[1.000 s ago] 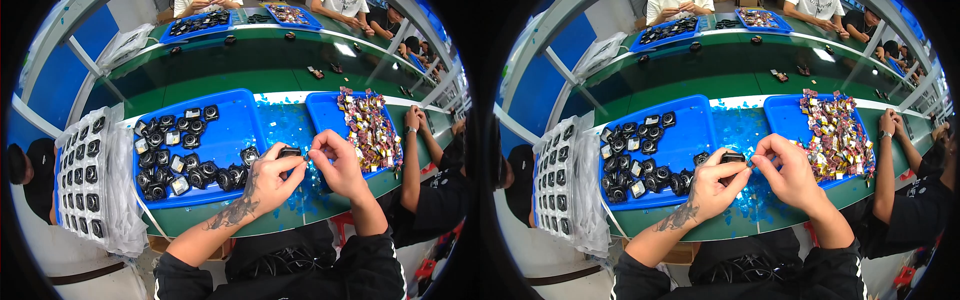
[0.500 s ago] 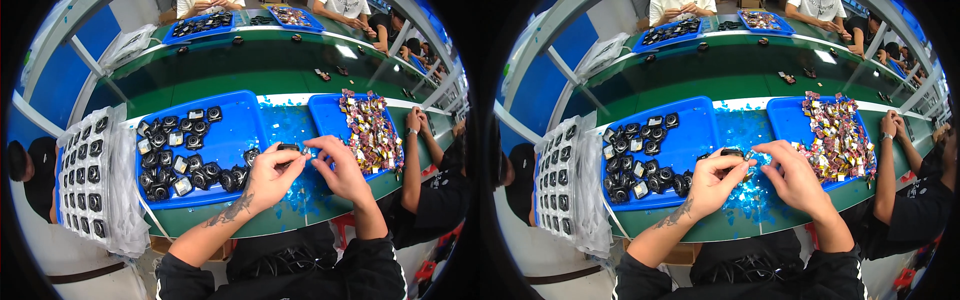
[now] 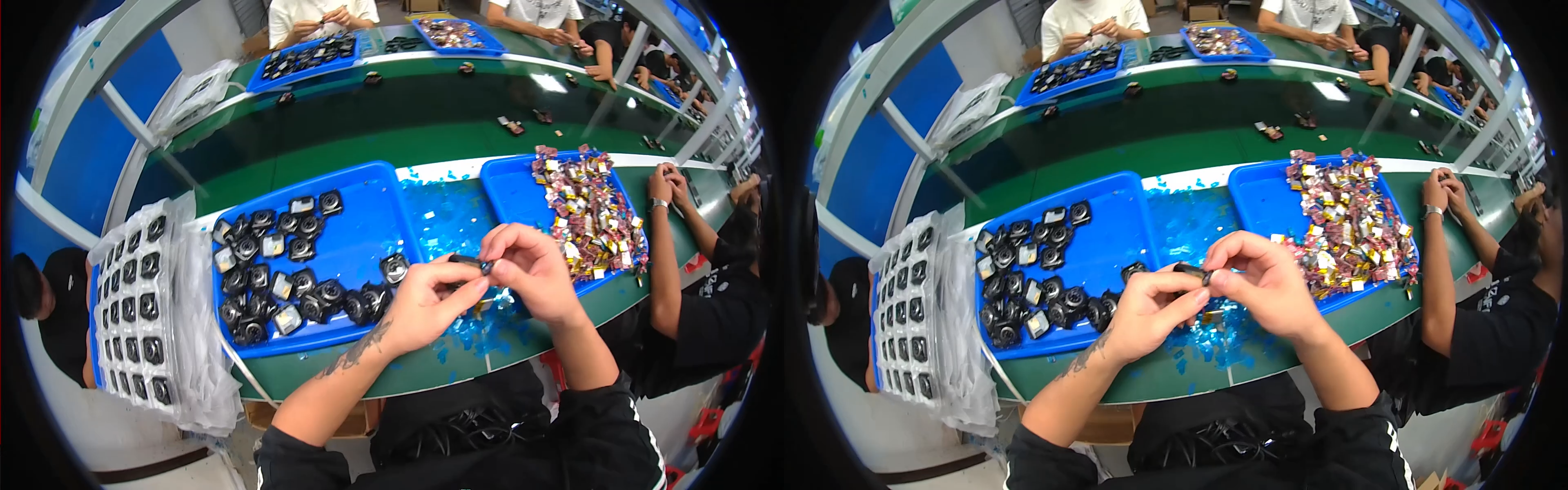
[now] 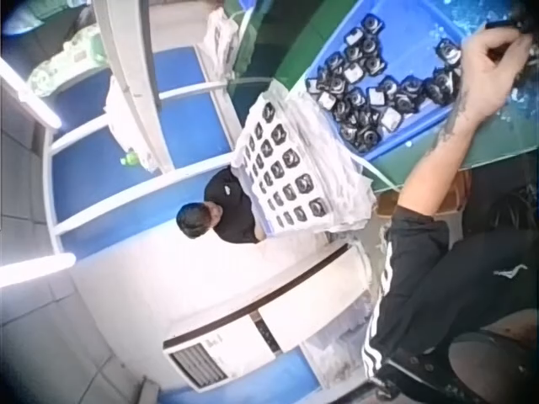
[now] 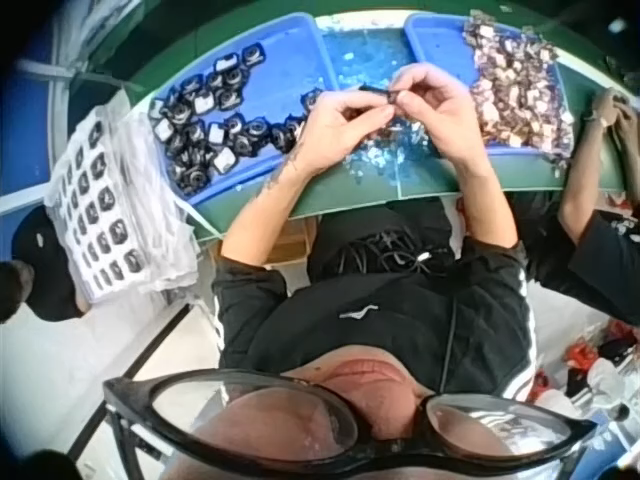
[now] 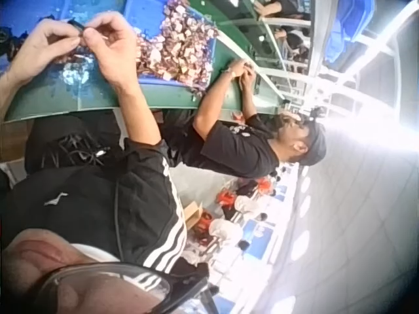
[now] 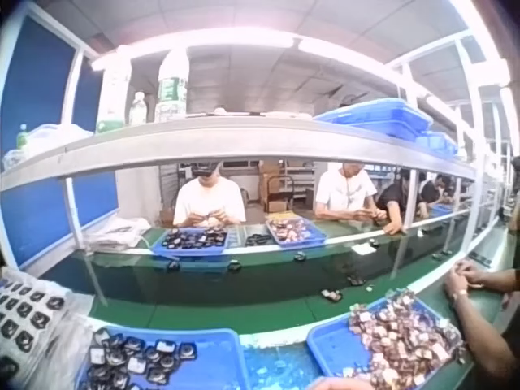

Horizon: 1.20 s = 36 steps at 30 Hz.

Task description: Assembling small battery or electronic components into plastic watch frames at a factory assembly line.

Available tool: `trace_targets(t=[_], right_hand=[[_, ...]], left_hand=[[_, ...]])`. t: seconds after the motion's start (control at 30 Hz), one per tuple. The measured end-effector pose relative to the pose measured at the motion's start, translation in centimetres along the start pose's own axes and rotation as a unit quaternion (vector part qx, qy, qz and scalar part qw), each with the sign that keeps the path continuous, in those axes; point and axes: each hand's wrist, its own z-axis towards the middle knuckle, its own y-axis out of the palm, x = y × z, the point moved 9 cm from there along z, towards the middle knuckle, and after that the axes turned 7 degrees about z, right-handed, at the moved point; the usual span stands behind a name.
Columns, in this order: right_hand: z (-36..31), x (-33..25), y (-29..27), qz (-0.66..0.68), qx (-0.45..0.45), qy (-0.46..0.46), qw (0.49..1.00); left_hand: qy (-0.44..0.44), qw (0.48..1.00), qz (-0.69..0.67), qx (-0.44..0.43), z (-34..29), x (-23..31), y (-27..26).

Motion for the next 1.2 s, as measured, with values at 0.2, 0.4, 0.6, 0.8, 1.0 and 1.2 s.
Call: trace_targets(t=[0.2, 0.4, 0.6, 0.8, 1.0, 1.2], right_hand=[[0.4, 1.1, 0.5, -0.22, 0.022, -0.084, 0.972], [0.2, 0.4, 1.2, -0.072, 0.021, -0.011, 0.997], [-0.6, -0.5, 0.7, -0.128, -0.008, 0.01, 0.992], [-0.7, -1.2, -0.3, -0.114, 0.088, -0.021, 0.989], [-1.4, -1.3, 0.5, -0.249, 0.068, -0.008, 0.966], [-0.6, -2.5, 1.1, -0.352, 0.108, -0.027, 0.929]], left_hand=[[0.065, 0.958, 0.226, 0.164, -1.2, 1.7, -2.7], [0.062, 0.994, 0.051, 0.077, -1.0, -1.8, -2.7], [0.06, 0.981, 0.151, 0.106, -0.7, 0.6, -1.2], [0.024, 0.975, 0.056, 0.214, -1.7, 0.4, -3.7], [0.071, 0.99, -0.025, 0.121, 0.1, -0.2, -1.5], [0.055, 0.987, -0.148, 0.04, 0.2, -0.5, 0.1]])
